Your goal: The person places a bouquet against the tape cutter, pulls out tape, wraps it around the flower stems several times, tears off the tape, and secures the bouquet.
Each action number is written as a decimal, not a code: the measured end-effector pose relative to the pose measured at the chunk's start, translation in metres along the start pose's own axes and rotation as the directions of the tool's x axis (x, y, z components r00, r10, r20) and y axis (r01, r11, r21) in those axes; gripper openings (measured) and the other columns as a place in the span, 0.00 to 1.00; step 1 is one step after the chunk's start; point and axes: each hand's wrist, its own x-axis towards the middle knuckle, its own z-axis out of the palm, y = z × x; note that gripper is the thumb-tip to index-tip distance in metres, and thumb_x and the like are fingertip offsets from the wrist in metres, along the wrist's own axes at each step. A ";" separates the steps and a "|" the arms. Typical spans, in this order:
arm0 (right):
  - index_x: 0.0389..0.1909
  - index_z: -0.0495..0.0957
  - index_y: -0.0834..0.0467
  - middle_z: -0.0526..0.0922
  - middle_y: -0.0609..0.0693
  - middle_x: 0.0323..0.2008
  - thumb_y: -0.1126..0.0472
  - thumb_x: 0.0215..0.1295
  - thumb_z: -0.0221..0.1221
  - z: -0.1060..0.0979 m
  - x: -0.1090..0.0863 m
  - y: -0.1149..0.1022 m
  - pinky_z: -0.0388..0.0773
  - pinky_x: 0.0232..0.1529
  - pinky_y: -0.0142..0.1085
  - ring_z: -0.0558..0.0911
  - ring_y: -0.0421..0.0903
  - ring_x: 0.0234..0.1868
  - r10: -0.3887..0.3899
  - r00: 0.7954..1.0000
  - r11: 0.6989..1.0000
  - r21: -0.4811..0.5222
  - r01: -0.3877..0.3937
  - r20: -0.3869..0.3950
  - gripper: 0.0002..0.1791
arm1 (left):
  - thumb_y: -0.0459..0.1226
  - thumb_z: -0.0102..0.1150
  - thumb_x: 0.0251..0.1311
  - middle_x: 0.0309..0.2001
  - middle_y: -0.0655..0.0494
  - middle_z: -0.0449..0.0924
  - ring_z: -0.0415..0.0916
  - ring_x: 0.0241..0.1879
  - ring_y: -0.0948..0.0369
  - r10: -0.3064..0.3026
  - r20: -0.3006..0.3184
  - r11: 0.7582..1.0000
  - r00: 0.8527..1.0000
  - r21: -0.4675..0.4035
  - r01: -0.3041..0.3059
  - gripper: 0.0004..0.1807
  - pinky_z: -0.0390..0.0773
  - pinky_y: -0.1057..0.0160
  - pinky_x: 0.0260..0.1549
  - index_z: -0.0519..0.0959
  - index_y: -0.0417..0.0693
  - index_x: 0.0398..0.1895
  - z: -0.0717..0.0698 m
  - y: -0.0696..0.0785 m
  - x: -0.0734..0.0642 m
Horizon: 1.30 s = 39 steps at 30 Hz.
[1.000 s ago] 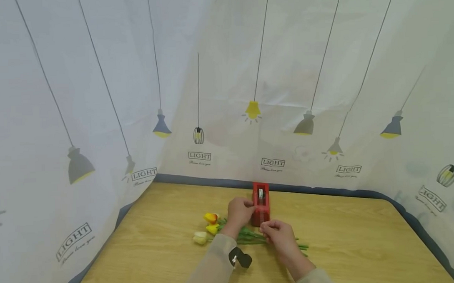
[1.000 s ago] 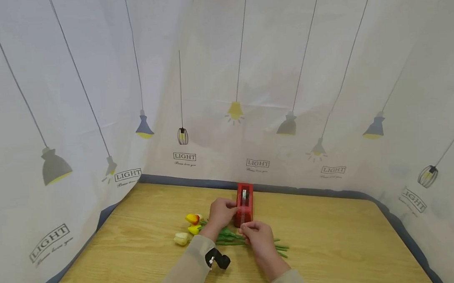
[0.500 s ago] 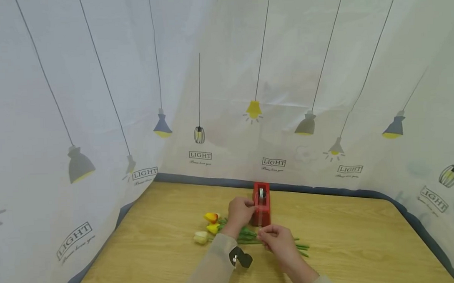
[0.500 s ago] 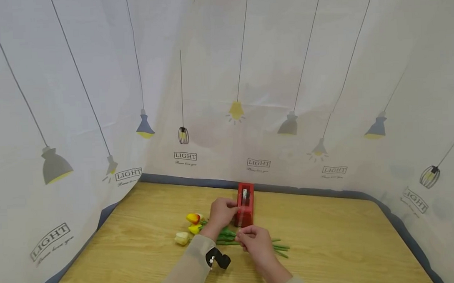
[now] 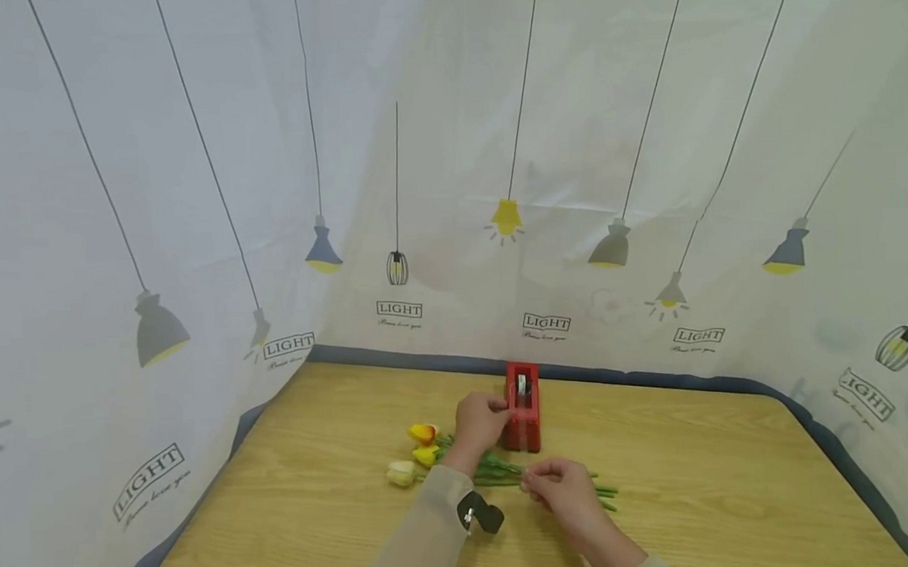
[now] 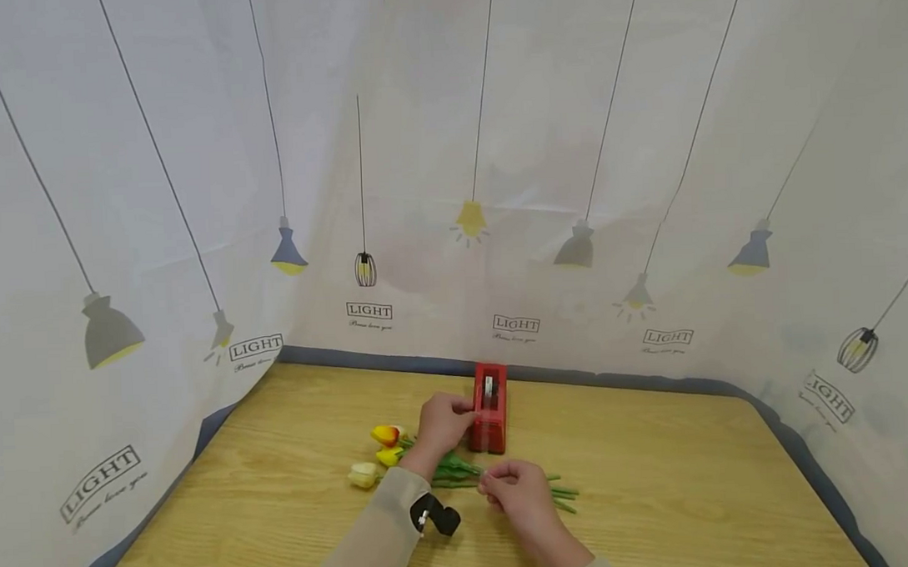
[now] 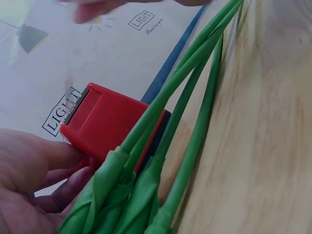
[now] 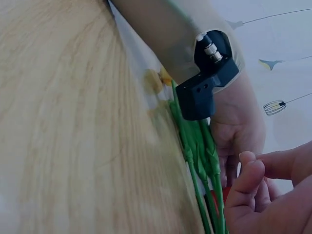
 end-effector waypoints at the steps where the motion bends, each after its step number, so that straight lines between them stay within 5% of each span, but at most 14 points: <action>1: 0.41 0.82 0.68 0.89 0.50 0.29 0.68 0.73 0.63 0.000 0.000 0.001 0.82 0.33 0.33 0.83 0.42 0.31 0.004 1.000 1.000 -0.010 -0.004 -0.001 0.05 | 0.37 0.75 0.63 0.41 0.53 0.93 0.87 0.42 0.58 0.002 -0.001 1.000 1.000 0.001 -0.002 0.07 0.88 0.59 0.42 0.93 0.45 0.41 0.000 0.000 0.000; 18: 0.31 0.82 0.64 0.85 0.49 0.22 0.70 0.67 0.65 -0.003 0.014 0.015 0.75 0.23 0.31 0.78 0.41 0.21 -0.042 0.999 0.961 -0.273 0.045 0.014 0.04 | 0.38 0.75 0.64 0.39 0.54 0.93 0.87 0.41 0.59 -0.017 0.002 1.000 1.000 0.004 0.017 0.06 0.88 0.60 0.40 0.93 0.47 0.40 -0.001 0.001 -0.001; 27: 0.41 0.76 0.64 0.84 0.50 0.20 0.69 0.66 0.66 -0.002 0.017 0.011 0.71 0.21 0.32 0.77 0.41 0.18 -0.035 0.998 0.960 -0.276 0.047 0.049 0.08 | 0.38 0.75 0.64 0.41 0.53 0.93 0.87 0.43 0.57 -0.012 0.014 1.000 1.000 -0.002 0.012 0.07 0.88 0.58 0.41 0.92 0.45 0.41 -0.001 0.000 0.001; 39: 0.46 0.79 0.61 0.81 0.46 0.15 0.67 0.61 0.66 0.003 0.025 0.006 0.69 0.19 0.32 0.75 0.40 0.15 -0.099 0.994 0.864 -0.493 0.104 0.036 0.13 | 0.38 0.74 0.64 0.40 0.54 0.92 0.86 0.40 0.59 -0.032 0.026 0.999 0.999 -0.034 0.033 0.06 0.88 0.60 0.39 0.92 0.45 0.41 -0.001 -0.002 0.001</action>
